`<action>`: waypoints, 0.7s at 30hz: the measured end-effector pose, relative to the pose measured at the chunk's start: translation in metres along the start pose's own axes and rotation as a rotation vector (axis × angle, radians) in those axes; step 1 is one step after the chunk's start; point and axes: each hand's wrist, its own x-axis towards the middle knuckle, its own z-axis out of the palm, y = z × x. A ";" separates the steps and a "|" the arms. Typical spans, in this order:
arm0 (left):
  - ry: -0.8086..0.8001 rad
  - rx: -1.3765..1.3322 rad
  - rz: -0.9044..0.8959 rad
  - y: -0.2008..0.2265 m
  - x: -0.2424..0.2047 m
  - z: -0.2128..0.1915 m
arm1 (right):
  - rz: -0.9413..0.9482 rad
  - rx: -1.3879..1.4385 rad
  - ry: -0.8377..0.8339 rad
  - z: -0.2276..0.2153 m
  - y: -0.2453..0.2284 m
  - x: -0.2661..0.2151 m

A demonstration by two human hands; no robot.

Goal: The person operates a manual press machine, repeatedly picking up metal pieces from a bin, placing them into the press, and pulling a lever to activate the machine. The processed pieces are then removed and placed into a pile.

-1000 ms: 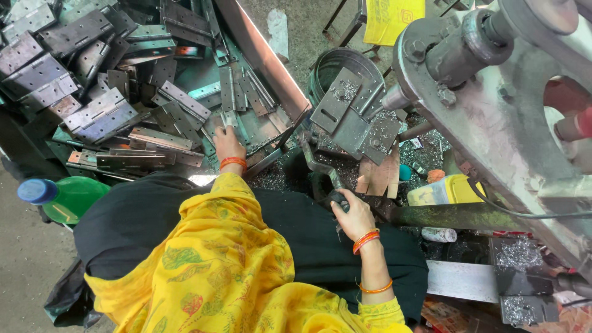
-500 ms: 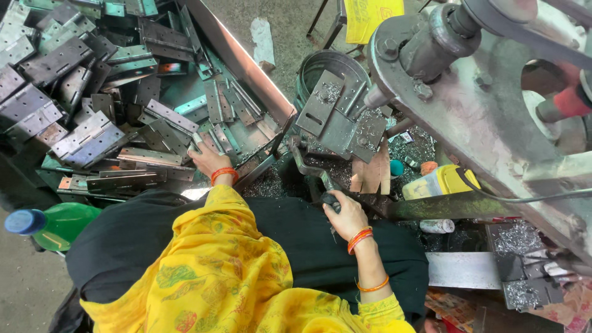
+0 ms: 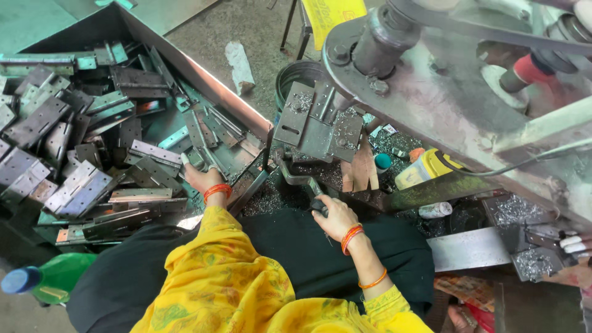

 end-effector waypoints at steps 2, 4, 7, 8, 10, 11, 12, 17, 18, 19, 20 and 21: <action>-0.093 -0.070 0.067 0.030 -0.005 0.001 | 0.015 0.010 -0.018 -0.001 -0.001 -0.002; -0.219 -0.165 0.086 0.065 -0.018 0.004 | 0.012 0.039 -0.021 -0.003 -0.002 -0.003; -0.407 -0.387 0.072 0.116 -0.052 0.014 | 0.026 0.066 -0.013 -0.004 -0.004 -0.002; -0.471 -0.428 0.037 0.130 -0.063 0.019 | 0.027 0.075 -0.011 -0.004 -0.003 -0.003; -0.596 -0.511 -0.038 0.153 -0.084 0.030 | 0.023 0.086 -0.007 -0.003 -0.001 -0.005; -0.646 -0.605 -0.083 0.161 -0.093 0.034 | 0.021 0.085 -0.003 -0.002 -0.001 -0.005; -0.695 -0.698 -0.130 0.167 -0.100 0.038 | 0.019 0.085 0.000 -0.001 -0.001 -0.006; -0.635 -0.488 0.144 0.178 -0.133 0.060 | -0.009 0.085 0.028 0.001 0.002 -0.003; -0.587 -0.346 0.268 0.177 -0.137 0.059 | 0.006 0.089 0.011 0.003 0.003 -0.004; -0.533 -0.207 0.393 0.178 -0.137 0.059 | 0.016 0.092 -0.003 0.003 0.003 -0.003; -0.598 -0.215 0.413 0.179 -0.137 0.057 | 0.003 0.091 0.010 0.003 0.004 -0.001; -0.663 -0.221 0.432 0.179 -0.138 0.051 | -0.010 0.090 0.021 0.003 0.005 -0.001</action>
